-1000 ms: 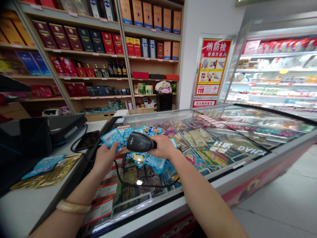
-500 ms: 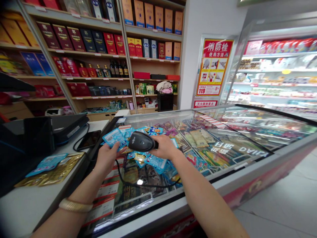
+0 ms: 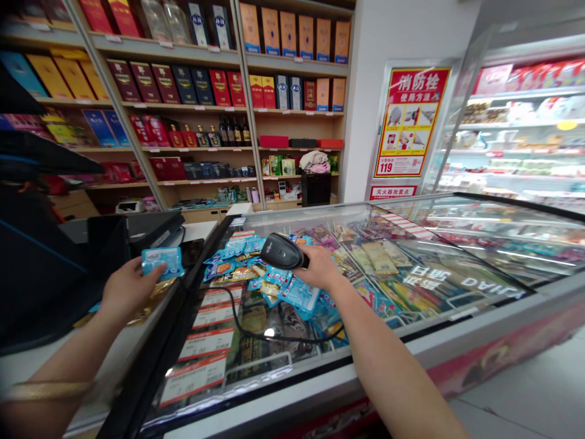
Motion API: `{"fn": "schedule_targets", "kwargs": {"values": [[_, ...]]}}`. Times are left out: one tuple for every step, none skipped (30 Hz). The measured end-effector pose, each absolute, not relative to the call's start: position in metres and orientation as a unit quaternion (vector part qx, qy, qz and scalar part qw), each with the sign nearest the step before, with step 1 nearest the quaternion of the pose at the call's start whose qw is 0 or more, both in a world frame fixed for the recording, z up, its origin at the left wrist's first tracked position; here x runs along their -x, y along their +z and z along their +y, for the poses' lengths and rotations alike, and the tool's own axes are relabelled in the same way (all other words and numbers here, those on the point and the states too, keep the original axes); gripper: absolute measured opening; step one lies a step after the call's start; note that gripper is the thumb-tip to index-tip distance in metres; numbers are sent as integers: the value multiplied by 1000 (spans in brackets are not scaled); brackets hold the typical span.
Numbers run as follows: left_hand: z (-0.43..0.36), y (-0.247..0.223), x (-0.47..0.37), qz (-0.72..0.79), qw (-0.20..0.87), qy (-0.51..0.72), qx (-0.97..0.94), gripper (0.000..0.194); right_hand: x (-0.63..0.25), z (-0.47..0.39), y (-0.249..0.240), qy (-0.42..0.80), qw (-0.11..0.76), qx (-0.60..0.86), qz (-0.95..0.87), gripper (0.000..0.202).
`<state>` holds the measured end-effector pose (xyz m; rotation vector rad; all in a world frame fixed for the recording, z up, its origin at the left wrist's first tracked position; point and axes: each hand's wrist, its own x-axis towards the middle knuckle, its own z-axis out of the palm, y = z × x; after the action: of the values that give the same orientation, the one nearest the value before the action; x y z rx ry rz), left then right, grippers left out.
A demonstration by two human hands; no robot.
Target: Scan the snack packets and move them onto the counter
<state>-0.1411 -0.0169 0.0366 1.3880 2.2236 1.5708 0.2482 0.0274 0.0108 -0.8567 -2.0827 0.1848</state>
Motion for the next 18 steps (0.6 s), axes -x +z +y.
{"fn": "schedule_targets", "kwargs": {"values": [[-21,37,153,762,20,453,-461,16,-248,27,11,75,426,340,-835,21],[-24,37,164,796,4,390,-464,15,-248,27,11,77,426,338,-836,22],[-27,36,172,821,-7,333,-465,14,-248,27,12,79,425,337,-836,22],[-28,35,179,833,-14,291,-471,16,-248,27,11,81,425,337,-836,23],[-28,32,184,837,-24,261,-480,19,-249,28,11,83,425,339,-835,23],[-28,30,188,839,-38,238,-487,23,-249,28,11,84,426,342,-833,23],[-28,28,189,840,-55,219,-493,27,-249,29,10,85,427,347,-831,23],[-28,26,189,840,-77,202,-498,28,-250,30,9,85,429,351,-828,23],[-30,25,187,842,-97,183,-499,28,-250,31,8,87,431,355,-825,25],[-32,25,184,846,-116,163,-494,27,-251,32,7,88,434,359,-822,26],[-34,27,180,852,-133,146,-486,26,-251,32,7,90,438,360,-819,27],[-37,29,175,856,-147,134,-477,27,-251,33,7,92,443,360,-816,28],[-39,32,169,856,-159,131,-473,31,-251,33,7,92,447,359,-814,28],[-41,35,163,854,-166,135,-473,36,-251,33,7,90,452,358,-812,28],[-41,38,156,849,-170,148,-478,41,-251,32,8,86,457,358,-810,28],[-40,41,149,840,-172,166,-487,44,-251,32,8,79,463,358,-807,27],[-37,43,141,828,-169,187,-501,46,-252,32,9,72,469,360,-803,26],[-34,44,132,811,-160,211,-522,47,-252,33,9,63,475,364,-799,24]]}}
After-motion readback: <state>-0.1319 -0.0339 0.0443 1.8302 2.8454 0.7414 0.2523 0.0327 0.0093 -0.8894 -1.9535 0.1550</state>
